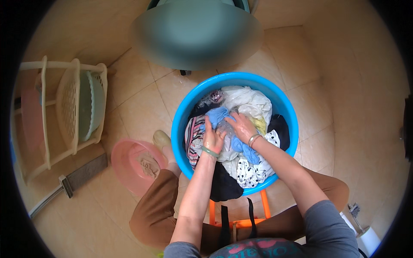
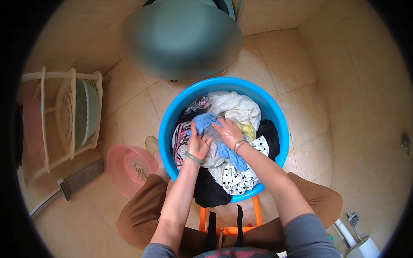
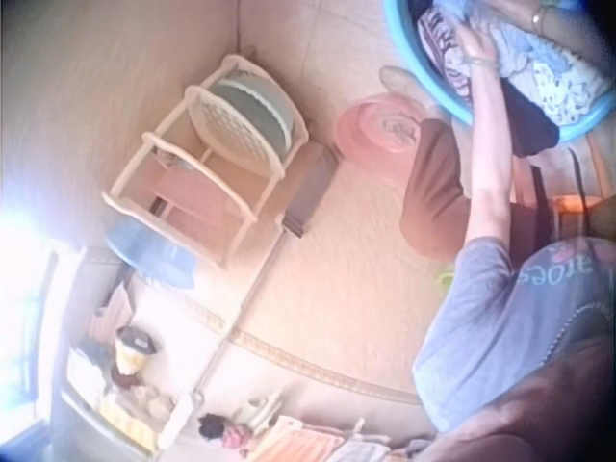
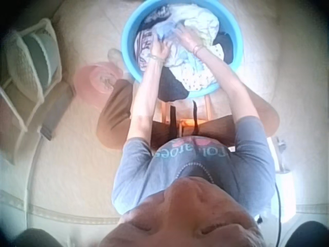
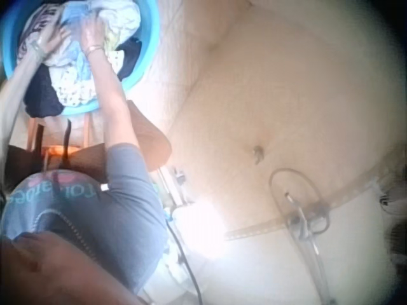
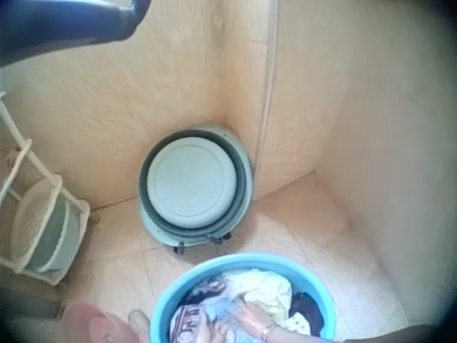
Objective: The person hand-washes clothes in a blue basin filled with water. They scrub and wring out a light blue garment and a striped garment, placing the cleaned items into a separate white basin.
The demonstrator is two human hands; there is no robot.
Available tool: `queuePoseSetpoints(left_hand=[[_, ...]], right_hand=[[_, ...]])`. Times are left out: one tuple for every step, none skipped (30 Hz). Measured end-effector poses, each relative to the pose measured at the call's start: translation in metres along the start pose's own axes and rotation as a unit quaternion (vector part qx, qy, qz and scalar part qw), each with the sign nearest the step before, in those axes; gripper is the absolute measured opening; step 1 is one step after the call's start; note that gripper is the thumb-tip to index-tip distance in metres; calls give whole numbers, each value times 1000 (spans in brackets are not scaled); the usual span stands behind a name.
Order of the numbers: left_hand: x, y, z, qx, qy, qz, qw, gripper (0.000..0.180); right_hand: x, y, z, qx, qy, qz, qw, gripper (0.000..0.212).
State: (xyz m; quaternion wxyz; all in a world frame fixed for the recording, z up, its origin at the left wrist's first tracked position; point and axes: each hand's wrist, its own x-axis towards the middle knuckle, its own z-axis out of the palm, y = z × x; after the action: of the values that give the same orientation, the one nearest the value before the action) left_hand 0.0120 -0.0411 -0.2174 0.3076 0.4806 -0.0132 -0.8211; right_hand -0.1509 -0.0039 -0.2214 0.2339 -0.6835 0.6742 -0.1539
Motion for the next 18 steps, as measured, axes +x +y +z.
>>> queuePoseSetpoints(left_hand=[[4,-4,1,8,-12,0,1000,59],[6,-2,4,19,-2,-17,1000,56],[9,-2,7,32,5,-25,999,56],[11,-3,12,45,12,-34,998,56],[14,-4,13,57,19,-43,997,56],[12,-4,14,65,62,-19,996,49],[14,0,6,46,34,-17,998,54],[19,0,-9,24,3,-21,999,60],[18,-1,-23,4,-28,-28,999,66],[10,6,-10,24,-47,-59,997,62],[3,14,5,-27,-24,-148,988,49],[-10,15,22,-53,-96,-116,987,44],[-21,14,32,-79,-166,-81,980,39],[-25,12,29,-124,-242,-107,956,37],[-26,8,26,-169,-316,-132,924,35],[-27,5,23,-206,-387,-160,884,33],[-30,3,25,-220,-424,-179,860,31],[-34,1,26,-221,-430,-179,857,30]], right_hand=[[1,4,8,-17,-48,12,999,37],[9,9,7,39,-96,81,991,35],[17,11,8,50,-100,133,985,34],[24,12,9,61,-103,186,975,34],[28,12,13,72,-107,238,963,34],[24,-1,7,108,0,156,982,31],[19,-18,4,150,40,57,986,29],[10,-40,-11,185,79,-38,979,27],[-3,-69,-33,258,65,-67,962,23],[-22,-74,-46,257,17,-113,960,21],[-38,-100,-73,209,52,-121,969,18],[-49,-115,-87,224,54,-121,966,16],[-56,-127,-98,196,38,-125,972,18],[-58,-136,-97,190,62,-132,971,17],[-57,-143,-97,184,86,-139,969,16],[-54,-149,-97,168,114,-123,971,16],[-50,-152,-97,151,140,-104,973,16],[-46,-155,-98,133,167,-85,973,16]])
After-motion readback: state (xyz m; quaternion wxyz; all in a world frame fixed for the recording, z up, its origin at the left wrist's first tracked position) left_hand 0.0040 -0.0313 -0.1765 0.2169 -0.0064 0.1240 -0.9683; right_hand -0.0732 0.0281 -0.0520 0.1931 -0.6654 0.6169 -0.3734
